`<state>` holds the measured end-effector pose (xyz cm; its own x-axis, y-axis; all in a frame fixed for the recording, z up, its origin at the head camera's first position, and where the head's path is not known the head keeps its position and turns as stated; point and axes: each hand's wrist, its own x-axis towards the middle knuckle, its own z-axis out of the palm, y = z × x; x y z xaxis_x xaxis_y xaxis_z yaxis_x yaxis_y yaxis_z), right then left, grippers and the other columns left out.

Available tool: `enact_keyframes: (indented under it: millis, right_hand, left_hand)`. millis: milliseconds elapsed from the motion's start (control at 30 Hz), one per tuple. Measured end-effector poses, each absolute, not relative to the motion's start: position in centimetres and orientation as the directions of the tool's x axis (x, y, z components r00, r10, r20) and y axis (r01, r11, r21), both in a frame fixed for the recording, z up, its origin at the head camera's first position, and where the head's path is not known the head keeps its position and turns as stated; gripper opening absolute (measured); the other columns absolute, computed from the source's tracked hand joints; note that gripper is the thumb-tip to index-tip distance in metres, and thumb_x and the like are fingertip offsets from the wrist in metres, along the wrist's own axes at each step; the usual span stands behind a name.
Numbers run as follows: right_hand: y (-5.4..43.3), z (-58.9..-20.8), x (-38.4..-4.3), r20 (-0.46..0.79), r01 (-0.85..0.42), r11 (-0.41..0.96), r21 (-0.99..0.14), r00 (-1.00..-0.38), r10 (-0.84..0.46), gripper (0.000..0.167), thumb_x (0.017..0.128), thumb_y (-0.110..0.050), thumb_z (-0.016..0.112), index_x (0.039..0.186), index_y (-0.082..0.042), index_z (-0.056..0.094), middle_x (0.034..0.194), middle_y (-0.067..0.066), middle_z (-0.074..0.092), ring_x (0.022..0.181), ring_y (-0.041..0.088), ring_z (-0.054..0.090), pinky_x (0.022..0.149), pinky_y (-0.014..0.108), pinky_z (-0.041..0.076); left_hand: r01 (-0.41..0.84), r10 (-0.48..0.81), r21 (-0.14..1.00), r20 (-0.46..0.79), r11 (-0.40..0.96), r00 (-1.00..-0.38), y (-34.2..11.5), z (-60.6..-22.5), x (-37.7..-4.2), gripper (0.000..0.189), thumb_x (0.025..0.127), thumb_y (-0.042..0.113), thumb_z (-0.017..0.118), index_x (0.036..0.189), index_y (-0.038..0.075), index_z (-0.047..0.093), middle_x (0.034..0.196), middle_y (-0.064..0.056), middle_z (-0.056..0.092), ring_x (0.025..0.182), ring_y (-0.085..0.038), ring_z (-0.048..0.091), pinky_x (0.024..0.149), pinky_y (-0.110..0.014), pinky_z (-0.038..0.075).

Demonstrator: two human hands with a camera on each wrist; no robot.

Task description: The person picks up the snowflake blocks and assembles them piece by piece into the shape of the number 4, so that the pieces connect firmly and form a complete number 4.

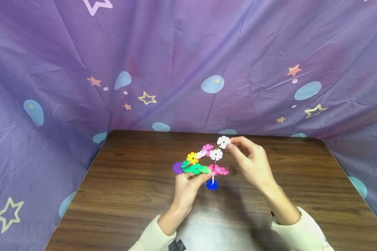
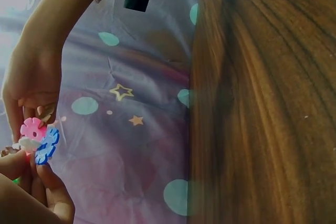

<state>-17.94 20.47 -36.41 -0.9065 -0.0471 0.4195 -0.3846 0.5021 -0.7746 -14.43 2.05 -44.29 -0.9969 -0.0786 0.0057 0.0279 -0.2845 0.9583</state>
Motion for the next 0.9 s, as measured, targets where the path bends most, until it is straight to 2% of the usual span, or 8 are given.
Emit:
enact_keyframes:
  millis: [100, 233, 433, 533, 733, 900]
  right_hand:
    - [20.6, -36.9, -18.2, 0.408, -0.375, 0.518, -0.769, -0.911, -0.054, 0.016, 0.100, -0.021, 0.068, 0.105, -0.008, 0.076, 0.091, 0.013, 0.077, 0.075, 0.006, 0.064, 0.066, 0.015, 0.049]
    - [20.7, -37.5, -18.4, 0.400, -0.366, 0.537, -0.760, -0.915, -0.058, 0.017, 0.100, -0.021, 0.067, 0.106, -0.008, 0.076, 0.091, 0.011, 0.078, 0.075, 0.002, 0.063, 0.067, 0.014, 0.050]
    - [20.7, -38.0, -18.7, 0.360, -0.333, 0.540, -0.773, -0.931, -0.057, 0.017, 0.101, -0.023, 0.066, 0.106, -0.009, 0.075, 0.090, 0.008, 0.078, 0.076, 0.007, 0.066, 0.065, 0.016, 0.051]
    - [20.7, -38.2, -18.8, 0.350, -0.324, 0.539, -0.778, -0.935, -0.057, 0.018, 0.101, -0.023, 0.066, 0.106, -0.008, 0.075, 0.089, 0.008, 0.078, 0.075, 0.008, 0.067, 0.065, 0.017, 0.053]
    - [20.7, -38.7, -19.1, 0.332, -0.314, 0.532, -0.787, -0.941, -0.066, 0.017, 0.101, -0.019, 0.065, 0.108, -0.005, 0.074, 0.093, 0.014, 0.079, 0.078, 0.001, 0.068, 0.069, 0.015, 0.055]
    - [20.6, -39.2, -19.3, 0.318, -0.302, 0.529, -0.793, -0.946, -0.063, 0.017, 0.101, -0.018, 0.065, 0.108, -0.005, 0.074, 0.092, 0.014, 0.078, 0.075, 0.011, 0.069, 0.066, 0.017, 0.055]
  left_hand:
    - [0.013, -0.081, 0.962, -0.010, -0.274, -0.997, 2.0, -44.6, -14.4, 0.024, 0.080, 0.004, 0.083, 0.099, -0.008, 0.076, 0.083, 0.000, 0.079, 0.078, -0.007, 0.071, 0.080, -0.025, 0.058]
    - [-0.002, -0.074, 0.967, -0.021, -0.253, -0.997, 2.0, -44.9, -14.5, 0.023, 0.081, 0.006, 0.083, 0.099, -0.006, 0.077, 0.084, 0.001, 0.079, 0.078, -0.007, 0.070, 0.080, -0.026, 0.058]
    - [-0.009, -0.071, 0.972, -0.027, -0.234, -0.997, 1.9, -45.1, -14.6, 0.020, 0.082, 0.006, 0.081, 0.099, -0.006, 0.077, 0.080, 0.007, 0.077, 0.079, -0.007, 0.069, 0.080, -0.025, 0.057]
    - [-0.014, -0.077, 0.975, -0.032, -0.223, -0.997, 1.9, -45.2, -14.6, 0.021, 0.082, 0.007, 0.082, 0.098, -0.005, 0.077, 0.082, 0.002, 0.078, 0.080, -0.008, 0.068, 0.081, -0.026, 0.057]
    - [-0.034, -0.080, 0.981, -0.050, -0.191, -0.995, 1.8, -45.5, -14.8, 0.021, 0.082, 0.010, 0.082, 0.096, -0.005, 0.078, 0.086, -0.004, 0.079, 0.084, -0.009, 0.067, 0.086, -0.028, 0.055]
    - [-0.042, -0.081, 0.983, -0.057, -0.180, -0.995, 1.8, -45.9, -14.9, 0.020, 0.082, 0.010, 0.082, 0.095, -0.005, 0.078, 0.084, -0.002, 0.078, 0.084, -0.010, 0.066, 0.087, -0.029, 0.054]
